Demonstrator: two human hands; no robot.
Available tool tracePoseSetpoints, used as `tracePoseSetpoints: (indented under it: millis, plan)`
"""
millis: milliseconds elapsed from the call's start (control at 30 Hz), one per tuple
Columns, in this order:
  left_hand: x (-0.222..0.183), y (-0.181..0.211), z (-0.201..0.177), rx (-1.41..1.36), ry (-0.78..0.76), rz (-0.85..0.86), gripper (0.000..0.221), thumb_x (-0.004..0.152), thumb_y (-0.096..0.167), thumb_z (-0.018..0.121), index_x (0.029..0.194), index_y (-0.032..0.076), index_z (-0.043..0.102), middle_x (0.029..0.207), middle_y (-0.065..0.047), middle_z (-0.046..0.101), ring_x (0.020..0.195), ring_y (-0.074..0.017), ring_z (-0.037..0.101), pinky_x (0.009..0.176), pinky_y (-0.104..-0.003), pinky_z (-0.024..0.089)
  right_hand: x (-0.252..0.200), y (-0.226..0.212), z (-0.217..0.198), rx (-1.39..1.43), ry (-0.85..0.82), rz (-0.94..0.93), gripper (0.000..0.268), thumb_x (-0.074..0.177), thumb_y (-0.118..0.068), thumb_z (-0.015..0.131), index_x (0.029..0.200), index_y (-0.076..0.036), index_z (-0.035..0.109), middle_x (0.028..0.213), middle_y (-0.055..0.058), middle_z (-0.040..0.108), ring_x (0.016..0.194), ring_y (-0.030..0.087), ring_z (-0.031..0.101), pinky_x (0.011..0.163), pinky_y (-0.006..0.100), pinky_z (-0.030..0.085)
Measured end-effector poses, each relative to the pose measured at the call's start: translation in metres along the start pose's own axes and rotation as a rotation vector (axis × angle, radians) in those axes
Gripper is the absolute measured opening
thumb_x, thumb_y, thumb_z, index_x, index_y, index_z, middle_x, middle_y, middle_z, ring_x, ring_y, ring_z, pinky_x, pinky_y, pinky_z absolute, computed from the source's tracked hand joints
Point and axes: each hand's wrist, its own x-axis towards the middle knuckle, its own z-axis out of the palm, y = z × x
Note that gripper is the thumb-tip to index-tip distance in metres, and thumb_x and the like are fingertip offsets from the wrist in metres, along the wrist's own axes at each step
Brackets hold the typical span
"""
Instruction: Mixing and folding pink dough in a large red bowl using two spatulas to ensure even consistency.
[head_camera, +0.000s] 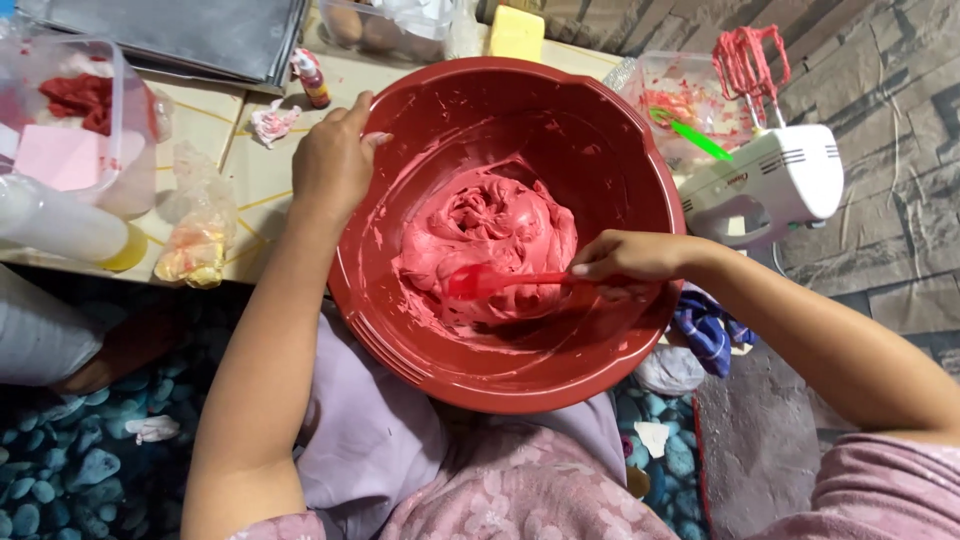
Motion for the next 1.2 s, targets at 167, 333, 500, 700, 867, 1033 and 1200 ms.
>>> tracePoseSetpoints:
  millis: [167, 333, 500, 700, 867, 1033, 1200]
  plan:
    - [0.001, -0.003, 0.002, -0.006, -0.015, -0.013, 0.052, 0.103, 0.020, 0.067, 0.151, 0.007, 0.053, 0.114, -0.019, 0.069, 0.089, -0.0390, 0.068, 0.064, -0.052, 0.056, -0.028, -0.012, 0.001, -0.024, 0.122, -0.066, 0.032, 0.106, -0.019, 0.050, 0.082, -0.001, 0.060, 0.043, 0.006, 0.043, 0.034, 0.012, 0.035, 0.036, 0.027, 0.031]
    - [0.002, -0.001, 0.000, 0.013, -0.029, -0.027, 0.052, 0.104, 0.025, 0.066, 0.152, 0.008, 0.052, 0.111, -0.019, 0.069, 0.089, -0.0393, 0.067, 0.062, -0.053, 0.055, -0.031, -0.009, 0.011, -0.074, 0.363, -0.043, 0.054, 0.105, -0.025, 0.058, 0.057, -0.002, 0.047, 0.059, 0.020, 0.067, 0.056, 0.011, 0.066, 0.033, 0.027, 0.029]
    - [-0.002, 0.009, -0.009, 0.023, -0.078, -0.072, 0.053, 0.110, 0.043, 0.046, 0.152, 0.011, 0.050, 0.118, -0.021, 0.067, 0.098, -0.0455, 0.065, 0.070, -0.060, 0.053, -0.048, -0.030, 0.028, -0.685, 0.424, 0.018, 0.044, 0.097, -0.031, 0.058, 0.138, -0.018, 0.065, 0.145, -0.004, 0.064, 0.135, 0.012, 0.061, 0.105, 0.032, 0.052]
    - [-0.014, 0.023, -0.029, -0.040, -0.028, -0.032, 0.048, 0.114, 0.036, 0.051, 0.145, 0.000, 0.058, 0.111, -0.025, 0.071, 0.100, -0.0400, 0.073, 0.078, -0.049, 0.059, -0.057, -0.055, 0.053, -0.689, 0.507, 0.196, 0.050, 0.087, -0.028, 0.073, 0.134, -0.012, 0.070, 0.117, 0.019, 0.078, 0.110, 0.040, 0.073, 0.090, 0.046, 0.059]
    - [-0.018, 0.024, -0.030, -0.068, -0.039, -0.016, 0.056, 0.114, 0.043, 0.047, 0.146, -0.002, 0.056, 0.114, -0.029, 0.069, 0.104, -0.0453, 0.070, 0.082, -0.054, 0.057, -0.079, -0.068, 0.060, -0.521, 0.636, 0.224, 0.048, 0.092, -0.028, 0.067, 0.138, -0.013, 0.068, 0.114, 0.022, 0.079, 0.109, 0.042, 0.074, 0.089, 0.049, 0.059]
    - [-0.015, 0.020, -0.026, -0.086, -0.006, 0.002, 0.057, 0.113, 0.046, 0.046, 0.147, 0.001, 0.056, 0.119, -0.025, 0.066, 0.107, -0.0423, 0.070, 0.081, -0.051, 0.059, -0.081, -0.071, 0.072, -0.494, 0.823, 0.215, 0.052, 0.095, -0.032, 0.063, 0.145, -0.018, 0.063, 0.109, 0.023, 0.080, 0.106, 0.047, 0.073, 0.087, 0.053, 0.058]
    - [-0.013, 0.017, -0.022, -0.071, 0.005, 0.025, 0.055, 0.113, 0.045, 0.047, 0.146, 0.001, 0.057, 0.119, -0.024, 0.065, 0.108, -0.0409, 0.070, 0.081, -0.048, 0.059, -0.030, -0.028, 0.061, -0.982, 0.802, 0.257, 0.048, 0.102, -0.034, 0.056, 0.149, -0.026, 0.057, 0.099, 0.014, 0.081, 0.092, 0.034, 0.079, 0.083, 0.043, 0.062]
